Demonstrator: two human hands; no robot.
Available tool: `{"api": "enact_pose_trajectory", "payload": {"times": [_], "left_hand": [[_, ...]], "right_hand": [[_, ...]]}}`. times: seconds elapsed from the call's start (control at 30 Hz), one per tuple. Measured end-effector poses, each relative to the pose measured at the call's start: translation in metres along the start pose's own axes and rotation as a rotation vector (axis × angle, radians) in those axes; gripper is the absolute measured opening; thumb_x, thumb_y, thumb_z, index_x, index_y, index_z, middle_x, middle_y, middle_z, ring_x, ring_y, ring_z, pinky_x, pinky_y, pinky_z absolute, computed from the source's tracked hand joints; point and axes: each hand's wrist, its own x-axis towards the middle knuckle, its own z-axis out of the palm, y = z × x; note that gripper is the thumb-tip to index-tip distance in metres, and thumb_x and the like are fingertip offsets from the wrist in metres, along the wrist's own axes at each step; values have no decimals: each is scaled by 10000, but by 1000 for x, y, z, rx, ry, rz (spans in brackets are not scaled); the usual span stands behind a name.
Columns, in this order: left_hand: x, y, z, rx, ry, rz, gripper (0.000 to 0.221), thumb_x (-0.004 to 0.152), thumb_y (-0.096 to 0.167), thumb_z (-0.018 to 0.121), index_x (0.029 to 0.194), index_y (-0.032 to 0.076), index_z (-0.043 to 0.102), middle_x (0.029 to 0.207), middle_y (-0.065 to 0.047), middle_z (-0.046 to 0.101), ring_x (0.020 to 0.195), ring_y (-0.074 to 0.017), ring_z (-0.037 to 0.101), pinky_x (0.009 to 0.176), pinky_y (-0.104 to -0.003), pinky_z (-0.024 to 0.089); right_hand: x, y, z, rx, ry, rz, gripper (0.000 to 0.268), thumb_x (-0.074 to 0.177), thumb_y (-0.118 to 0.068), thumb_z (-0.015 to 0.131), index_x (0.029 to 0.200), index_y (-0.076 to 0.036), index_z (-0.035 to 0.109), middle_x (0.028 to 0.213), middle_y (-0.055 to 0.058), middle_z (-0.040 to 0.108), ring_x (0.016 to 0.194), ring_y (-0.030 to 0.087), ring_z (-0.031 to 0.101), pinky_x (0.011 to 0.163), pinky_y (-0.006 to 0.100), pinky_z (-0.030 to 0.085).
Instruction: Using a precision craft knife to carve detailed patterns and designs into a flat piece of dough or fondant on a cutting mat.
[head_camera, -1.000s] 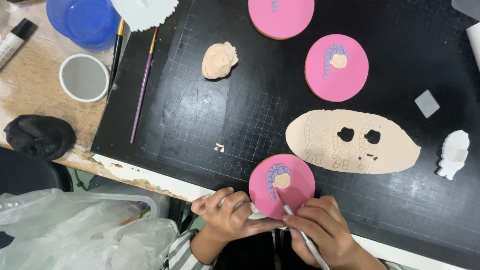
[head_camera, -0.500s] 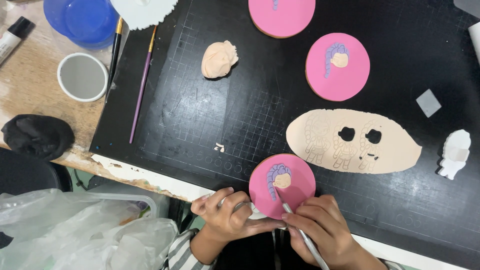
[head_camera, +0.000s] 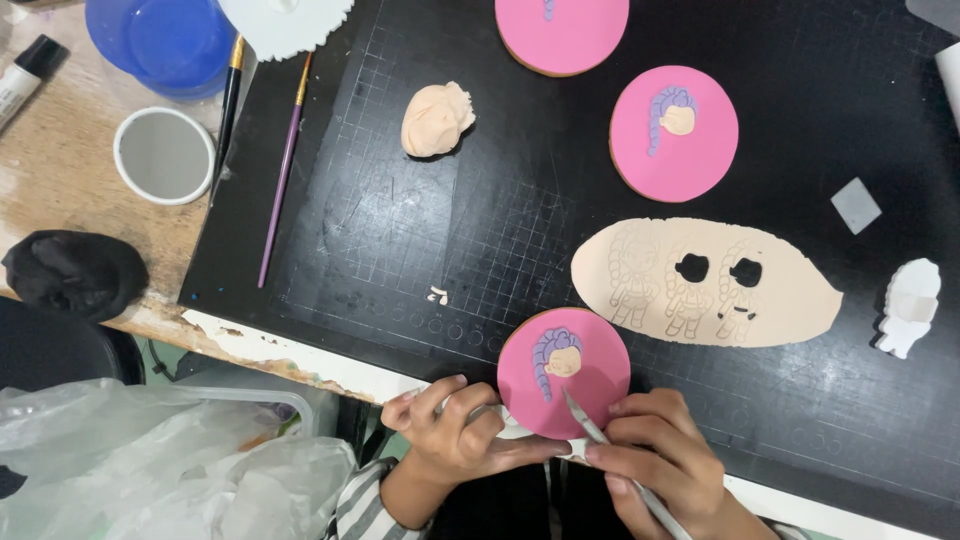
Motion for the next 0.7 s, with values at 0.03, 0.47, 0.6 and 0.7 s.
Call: {"api": "enact_pose_trajectory", "payload": {"times": [0.03,0.47,0.6,0.7], "left_hand": [[-1,0,0,-1,-5,-1,808,687,1019,585,871,253,406,767,138,571,795,-107,538,928,-368,243],[-3,-2,-1,-4,-22,16,826,691,1030,601,853,251,381,772,147,593,848,-102,553,962,-366,244],[-2,-3,-2,-7,-29,11,795,700,1022,596,831,264,395,771,157,594,833,-88,560,971,-364,243],[-1,-3,-2,-3,-34,13,791,707,1026,584,818,266,392,767,163,592,848,-87,563,981,-362,241]], "right_hand": [[-4,3,-2,-74,-35,-31,234,972,-268,538,1029,-141,727,962,74,695,968,311,650,805,411,512],[9,-4,8,-281,-172,-19,476,1049,-652,273,987,-235,492,1350,57,702,1185,269,444,886,447,300],[6,1,10,-258,-173,-24,501,1038,-669,295,1014,-213,502,1333,83,711,1199,261,455,931,441,300],[4,2,10,-254,-196,6,499,1033,-676,295,1048,-224,506,1368,74,693,1219,266,460,929,447,291]]}}
